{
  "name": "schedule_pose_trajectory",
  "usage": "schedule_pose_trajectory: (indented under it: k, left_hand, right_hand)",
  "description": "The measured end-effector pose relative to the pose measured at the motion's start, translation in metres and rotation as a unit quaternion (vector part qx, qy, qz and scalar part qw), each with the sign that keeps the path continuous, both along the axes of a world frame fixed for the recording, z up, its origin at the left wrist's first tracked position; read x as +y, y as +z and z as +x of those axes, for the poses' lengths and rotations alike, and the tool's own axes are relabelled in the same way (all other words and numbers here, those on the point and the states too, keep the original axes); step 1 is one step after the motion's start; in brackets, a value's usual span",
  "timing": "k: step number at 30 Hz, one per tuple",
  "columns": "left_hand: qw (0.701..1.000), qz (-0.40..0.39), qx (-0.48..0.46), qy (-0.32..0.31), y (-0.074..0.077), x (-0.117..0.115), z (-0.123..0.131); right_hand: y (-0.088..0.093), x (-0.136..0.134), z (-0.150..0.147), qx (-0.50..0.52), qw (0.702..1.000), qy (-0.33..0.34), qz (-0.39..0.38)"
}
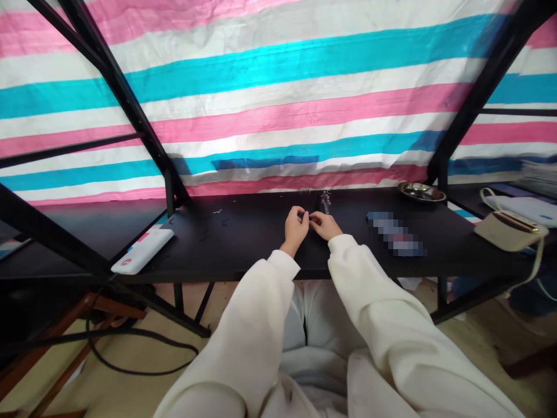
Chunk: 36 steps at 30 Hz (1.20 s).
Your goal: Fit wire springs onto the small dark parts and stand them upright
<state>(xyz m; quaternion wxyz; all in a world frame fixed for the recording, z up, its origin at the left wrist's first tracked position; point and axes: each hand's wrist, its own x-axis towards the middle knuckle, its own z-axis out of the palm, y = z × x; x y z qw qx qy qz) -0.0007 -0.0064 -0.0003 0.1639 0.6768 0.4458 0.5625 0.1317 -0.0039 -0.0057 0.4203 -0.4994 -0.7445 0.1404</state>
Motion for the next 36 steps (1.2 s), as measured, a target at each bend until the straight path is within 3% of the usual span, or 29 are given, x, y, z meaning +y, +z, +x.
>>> schedule_pose_trajectory:
  k: [8, 16, 25, 31, 36]
  left_hand:
    - [0.999, 0.010, 0.006, -0.034, 0.0009, 0.0006, -0.0003]
    - [0.998, -0.028, -0.008, -0.050, 0.0006, 0.0019, -0.0002]
    - [0.991, -0.088, -0.098, -0.037, 0.0001, 0.0060, 0.0014]
    - [0.983, -0.117, -0.130, -0.059, 0.0016, 0.0076, 0.0002]
    - [0.974, -0.152, -0.123, -0.116, -0.0030, 0.0091, -0.0004]
  right_hand:
    - [0.0015, -0.0008, -0.0011, 0.008, 1.000, 0.010, 0.002]
    - [-0.0002, -0.0014, -0.0006, 0.006, 1.000, 0.028, -0.001]
    - [-0.0014, 0.0016, -0.0014, 0.060, 0.998, 0.010, 0.011]
    - [-0.0035, 0.0016, -0.0037, 0.074, 0.996, 0.045, -0.006]
    - [-0.0056, 0.0015, -0.0042, 0.073, 0.995, 0.071, -0.019]
